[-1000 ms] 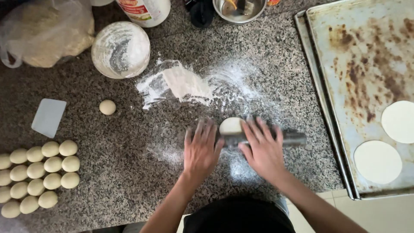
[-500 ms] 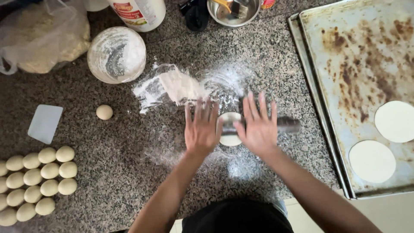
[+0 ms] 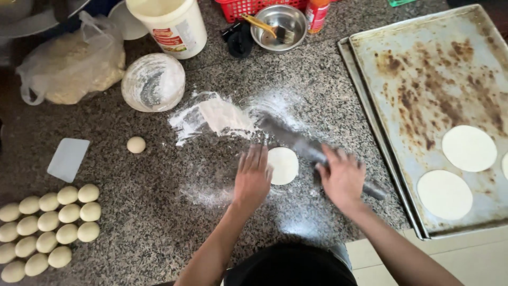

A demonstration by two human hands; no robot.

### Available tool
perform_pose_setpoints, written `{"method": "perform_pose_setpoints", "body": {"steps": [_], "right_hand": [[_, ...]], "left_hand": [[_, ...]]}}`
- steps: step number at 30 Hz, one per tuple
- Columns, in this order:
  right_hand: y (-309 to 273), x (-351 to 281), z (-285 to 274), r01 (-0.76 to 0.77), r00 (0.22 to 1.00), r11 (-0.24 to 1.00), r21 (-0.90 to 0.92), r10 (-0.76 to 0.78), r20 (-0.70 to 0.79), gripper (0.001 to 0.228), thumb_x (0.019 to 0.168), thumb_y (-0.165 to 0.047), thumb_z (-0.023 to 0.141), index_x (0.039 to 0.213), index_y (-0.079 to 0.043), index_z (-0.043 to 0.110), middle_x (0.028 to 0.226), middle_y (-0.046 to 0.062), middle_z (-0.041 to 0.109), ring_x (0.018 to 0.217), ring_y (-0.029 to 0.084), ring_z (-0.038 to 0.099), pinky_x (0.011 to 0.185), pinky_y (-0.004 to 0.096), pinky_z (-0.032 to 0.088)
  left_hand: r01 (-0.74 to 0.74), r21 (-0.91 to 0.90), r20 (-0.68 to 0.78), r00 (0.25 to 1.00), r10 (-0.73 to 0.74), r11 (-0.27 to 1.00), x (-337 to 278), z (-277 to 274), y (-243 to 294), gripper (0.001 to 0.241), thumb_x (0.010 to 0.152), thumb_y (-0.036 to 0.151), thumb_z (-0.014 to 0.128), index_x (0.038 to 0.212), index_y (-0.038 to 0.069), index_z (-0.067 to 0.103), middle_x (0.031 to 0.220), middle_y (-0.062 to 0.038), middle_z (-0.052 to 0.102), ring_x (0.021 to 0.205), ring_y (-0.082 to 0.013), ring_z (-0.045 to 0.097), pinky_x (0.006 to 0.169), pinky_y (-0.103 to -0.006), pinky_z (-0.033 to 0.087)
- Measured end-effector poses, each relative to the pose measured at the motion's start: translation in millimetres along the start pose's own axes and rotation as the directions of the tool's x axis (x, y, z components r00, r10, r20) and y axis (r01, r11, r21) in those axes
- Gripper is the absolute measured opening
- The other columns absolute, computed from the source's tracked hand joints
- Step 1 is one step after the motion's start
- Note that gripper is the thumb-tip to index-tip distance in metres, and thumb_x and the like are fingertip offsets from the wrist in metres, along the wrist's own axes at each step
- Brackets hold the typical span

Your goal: Rolling out small balls of dough into flat circles using a rolling pin and placing them on a baking sheet.

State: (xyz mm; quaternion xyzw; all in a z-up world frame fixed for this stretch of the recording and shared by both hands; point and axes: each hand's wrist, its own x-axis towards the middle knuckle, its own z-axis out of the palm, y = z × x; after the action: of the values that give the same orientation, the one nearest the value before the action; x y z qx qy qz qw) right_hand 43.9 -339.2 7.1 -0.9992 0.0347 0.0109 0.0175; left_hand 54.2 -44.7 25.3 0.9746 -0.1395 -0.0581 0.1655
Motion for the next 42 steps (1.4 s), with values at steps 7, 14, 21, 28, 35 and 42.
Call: {"method": "perform_pose_setpoints", "body": {"steps": [7,14,21,28,35,42], "right_hand": [[16.1,15.6,-27.5,-0.171,0.985,0.98,0.103,0.169,0.026,0.065,0.105,-0.057,0.077,0.167,-0.04,0.064,0.145,0.001,0.075,0.134,0.038,0.073,0.113,0.063,0.052],[-10.4,26.9,-48.3,-0.127,0.992,0.984,0.125,0.125,0.026,0.065,0.107,-0.053,0.078,0.168,-0.038,0.063,0.138,0.003,0.072,0.129,0.039,0.073,0.112,0.062,0.05],[-36.2,0.4,-7.0,0.272,0.962,0.962,0.033,-0.272,-0.006,0.059,0.102,-0.056,0.076,0.16,-0.047,0.067,0.127,-0.007,0.074,0.121,0.027,0.075,0.109,0.055,0.051],[-64.1,-26.0,-22.9,0.456,0.882,0.881,0.125,-0.429,-0.194,0.062,0.111,-0.061,0.064,0.169,-0.04,0.063,0.158,-0.004,0.073,0.151,0.025,0.06,0.128,0.061,0.029],[-96.7,123.0,-66.8,0.241,0.953,0.969,0.046,-0.245,0.178,0.092,0.12,-0.078,0.005,0.189,-0.021,0.026,0.199,0.01,0.013,0.182,0.038,0.002,0.143,0.07,-0.001],[-94.3,73.7,-59.2,0.23,0.972,0.971,0.062,-0.233,0.039,0.098,0.118,-0.083,0.008,0.187,-0.019,0.031,0.198,0.012,0.022,0.182,0.04,0.004,0.144,0.07,-0.002]], "left_hand": [[0.151,-0.085,-0.076,0.985,-0.158,0.985,68.3,68.3,6.1,0.067,0.087,0.059,0.092,0.14,0.023,0.072,0.122,-0.009,0.079,0.122,-0.0362,0.075,0.095,-0.059,0.062],[0.258,-0.784,0.272,0.96,-0.061,0.565,35.0,24.7,-1.5,0.047,0.108,0.046,0.084,0.139,0.011,0.08,0.115,-0.016,0.083,0.111,-0.0335,0.082,0.095,-0.0499,0.066],[-0.105,0.157,-0.43,0.888,0.164,0.982,-11.7,34.9,-25.4,0.057,0.114,0.028,0.068,0.169,0.018,0.063,0.137,-0.013,0.065,0.14,-0.0351,0.065,0.123,-0.0569,0.051],[-0.033,0.029,-0.175,0.984,0.037,0.999,-33.5,-9.0,-17.1,0.065,0.121,0.056,0.053,0.164,0.008,0.065,0.17,-0.019,0.065,0.167,-0.0358,0.051,0.136,-0.0636,0.031],[0.178,0.174,0.083,0.977,-0.194,0.969,123.6,-56.8,-27.2,0.081,0.122,0.067,0.021,0.189,0.02,0.022,0.197,-0.016,0.013,0.182,-0.0379,0.011,0.144,-0.0698,0.009],[0.121,0.209,0.108,0.983,-0.146,0.97,77.2,-54.1,-7.6,0.075,0.123,0.061,0.013,0.187,0.024,0.028,0.195,-0.01,0.026,0.181,-0.0301,0.017,0.145,-0.0642,0.004]]}}
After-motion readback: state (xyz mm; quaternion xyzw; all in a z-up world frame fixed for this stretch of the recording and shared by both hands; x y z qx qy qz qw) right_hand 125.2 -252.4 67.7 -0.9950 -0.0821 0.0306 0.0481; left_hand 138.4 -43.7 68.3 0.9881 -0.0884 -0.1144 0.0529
